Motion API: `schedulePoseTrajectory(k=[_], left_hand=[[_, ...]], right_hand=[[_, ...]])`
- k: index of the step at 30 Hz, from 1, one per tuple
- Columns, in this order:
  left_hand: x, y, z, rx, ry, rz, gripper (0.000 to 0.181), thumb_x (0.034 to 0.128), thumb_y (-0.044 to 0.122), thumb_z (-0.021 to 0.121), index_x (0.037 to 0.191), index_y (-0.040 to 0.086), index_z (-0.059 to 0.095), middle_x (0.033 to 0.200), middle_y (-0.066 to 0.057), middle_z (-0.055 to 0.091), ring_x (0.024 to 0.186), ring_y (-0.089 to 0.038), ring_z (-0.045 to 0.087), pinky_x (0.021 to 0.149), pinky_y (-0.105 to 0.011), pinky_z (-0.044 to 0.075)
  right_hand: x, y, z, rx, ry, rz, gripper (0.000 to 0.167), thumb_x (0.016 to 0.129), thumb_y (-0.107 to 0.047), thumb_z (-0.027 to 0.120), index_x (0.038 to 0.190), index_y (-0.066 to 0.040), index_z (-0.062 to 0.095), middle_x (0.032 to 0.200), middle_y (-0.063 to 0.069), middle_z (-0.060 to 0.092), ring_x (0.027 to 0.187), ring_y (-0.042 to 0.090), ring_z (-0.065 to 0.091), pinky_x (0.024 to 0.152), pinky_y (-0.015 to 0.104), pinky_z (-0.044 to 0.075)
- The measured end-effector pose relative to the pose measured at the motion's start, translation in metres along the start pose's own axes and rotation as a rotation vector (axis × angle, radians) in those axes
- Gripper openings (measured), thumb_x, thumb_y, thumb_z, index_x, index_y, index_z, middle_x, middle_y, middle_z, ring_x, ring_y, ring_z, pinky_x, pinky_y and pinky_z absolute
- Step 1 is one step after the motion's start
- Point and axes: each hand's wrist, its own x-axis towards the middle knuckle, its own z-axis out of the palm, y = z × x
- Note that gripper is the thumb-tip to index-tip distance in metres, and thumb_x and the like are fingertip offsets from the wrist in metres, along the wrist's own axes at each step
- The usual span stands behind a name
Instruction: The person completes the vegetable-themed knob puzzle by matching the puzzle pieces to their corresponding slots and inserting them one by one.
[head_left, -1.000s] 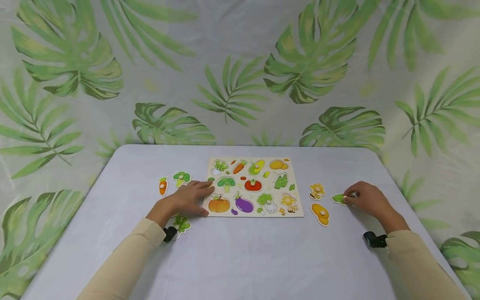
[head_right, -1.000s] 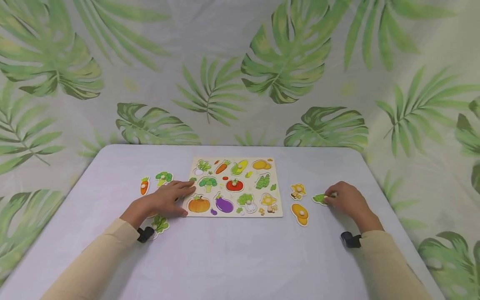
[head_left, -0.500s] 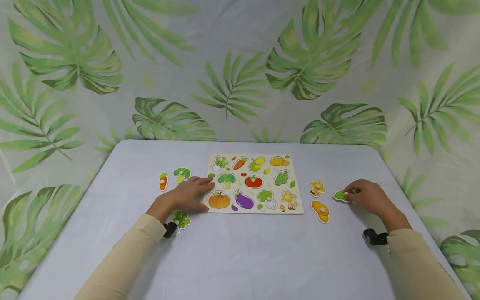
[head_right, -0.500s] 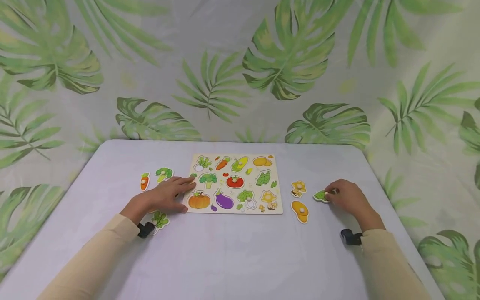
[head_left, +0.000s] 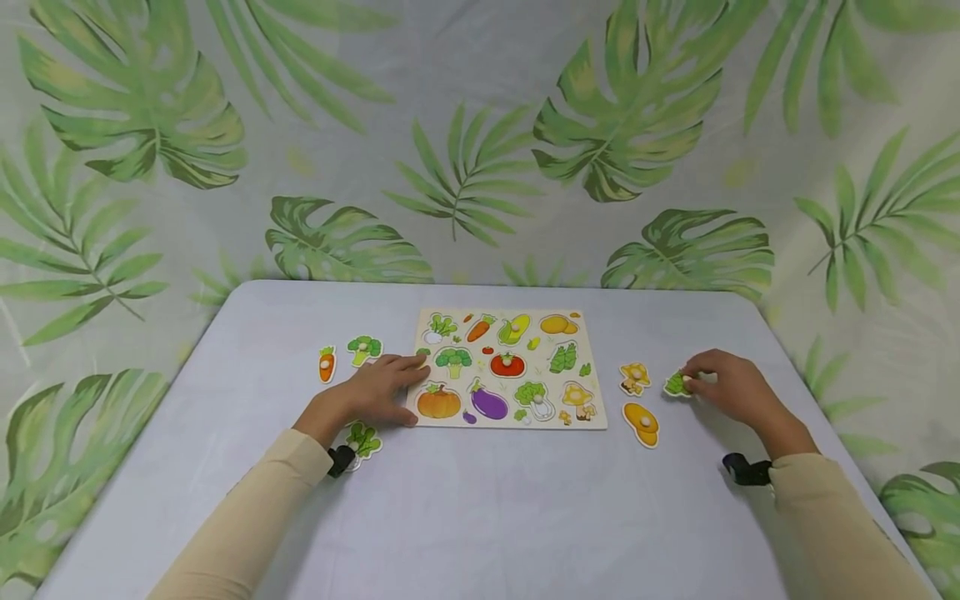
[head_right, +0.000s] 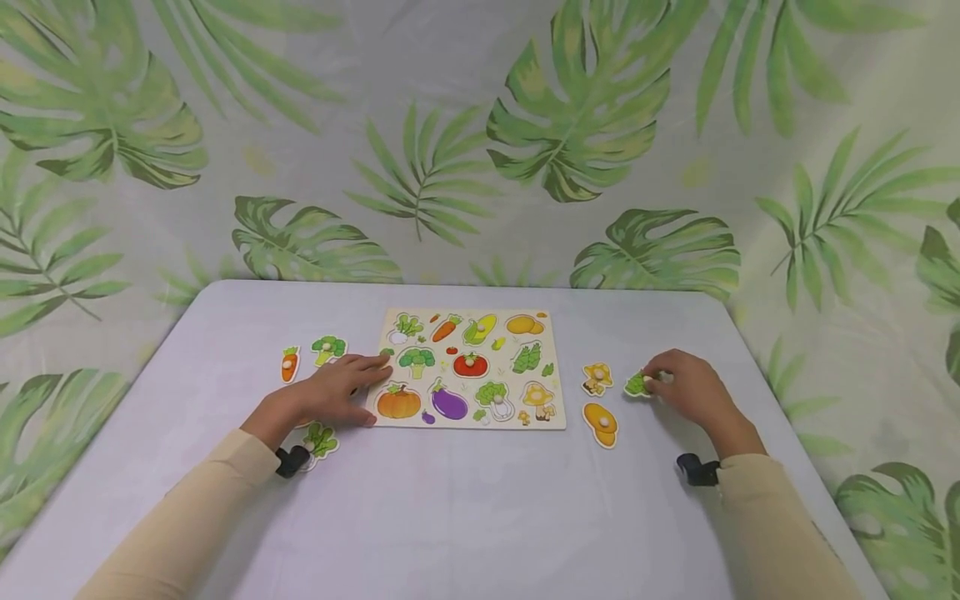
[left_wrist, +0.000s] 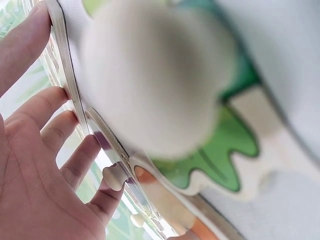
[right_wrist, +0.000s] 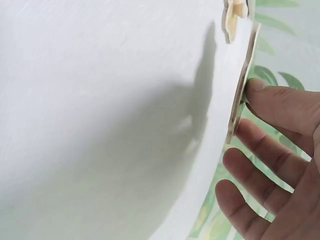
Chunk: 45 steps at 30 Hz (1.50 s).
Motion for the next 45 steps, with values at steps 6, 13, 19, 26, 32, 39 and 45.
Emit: schedulePoseTrajectory(k=[6,13,19,26,32,39,45], left_hand=[[0.0,0.0,0.0,-0.003,0.002,0.004,0.082,0.0846,0.041,0.076,0.154,0.018,0.038,0.166,-0.004,0.024,0.152,-0.036,0.023,0.117,-0.069,0.022],[0.0,0.001,0.0,-0.009,-0.004,-0.004,0.082,0.0846,0.04,0.076,0.154,0.019,0.038,0.167,-0.003,0.024,0.152,-0.036,0.022,0.117,-0.069,0.021],[0.001,0.0,-0.001,-0.001,0.005,-0.006,0.082,0.0843,0.041,0.076,0.154,0.019,0.039,0.166,-0.003,0.025,0.152,-0.036,0.023,0.117,-0.069,0.022],[-0.001,0.001,0.0,-0.036,-0.005,-0.018,0.082,0.0838,0.039,0.077,0.154,0.019,0.039,0.166,-0.003,0.025,0.152,-0.035,0.022,0.118,-0.069,0.019],[-0.002,0.002,-0.001,-0.029,0.008,-0.018,0.081,0.0838,0.039,0.077,0.153,0.019,0.04,0.166,-0.002,0.026,0.152,-0.035,0.023,0.119,-0.068,0.02],[-0.001,0.004,-0.003,-0.022,0.004,-0.013,0.081,0.0844,0.038,0.077,0.153,0.018,0.039,0.166,-0.003,0.025,0.152,-0.035,0.023,0.117,-0.07,0.02],[-0.001,0.005,-0.003,-0.021,0.0,-0.016,0.081,0.0851,0.039,0.076,0.154,0.019,0.038,0.166,-0.003,0.024,0.152,-0.035,0.023,0.118,-0.07,0.02]], right_hand=[[0.004,-0.013,-0.003,0.006,0.024,-0.053,0.018,0.09,-0.015,0.071,0.102,-0.003,0.075,0.119,0.025,0.066,0.115,0.047,0.057,0.099,0.066,0.043],[0.012,-0.026,-0.007,0.004,0.003,-0.071,0.023,0.091,-0.016,0.07,0.109,-0.001,0.074,0.124,0.025,0.064,0.12,0.048,0.054,0.101,0.067,0.042],[0.02,-0.035,-0.009,0.0,0.018,-0.112,0.023,0.091,-0.014,0.069,0.109,-0.001,0.074,0.124,0.025,0.064,0.12,0.047,0.055,0.102,0.065,0.042],[0.028,-0.047,-0.007,-0.009,0.005,-0.127,0.022,0.091,-0.013,0.069,0.107,0.001,0.075,0.124,0.024,0.066,0.12,0.047,0.056,0.104,0.065,0.042],[0.037,-0.06,-0.005,-0.031,0.004,-0.172,0.019,0.091,-0.013,0.069,0.105,-0.001,0.075,0.122,0.022,0.068,0.119,0.045,0.056,0.105,0.064,0.041],[0.047,-0.078,-0.005,-0.042,-0.024,-0.203,0.017,0.091,-0.012,0.07,0.104,-0.004,0.077,0.12,0.019,0.07,0.116,0.041,0.058,0.103,0.06,0.044],[0.055,-0.085,-0.001,-0.034,-0.055,-0.25,0.018,0.091,-0.011,0.07,0.106,-0.005,0.076,0.12,0.019,0.07,0.117,0.041,0.06,0.103,0.06,0.045]])
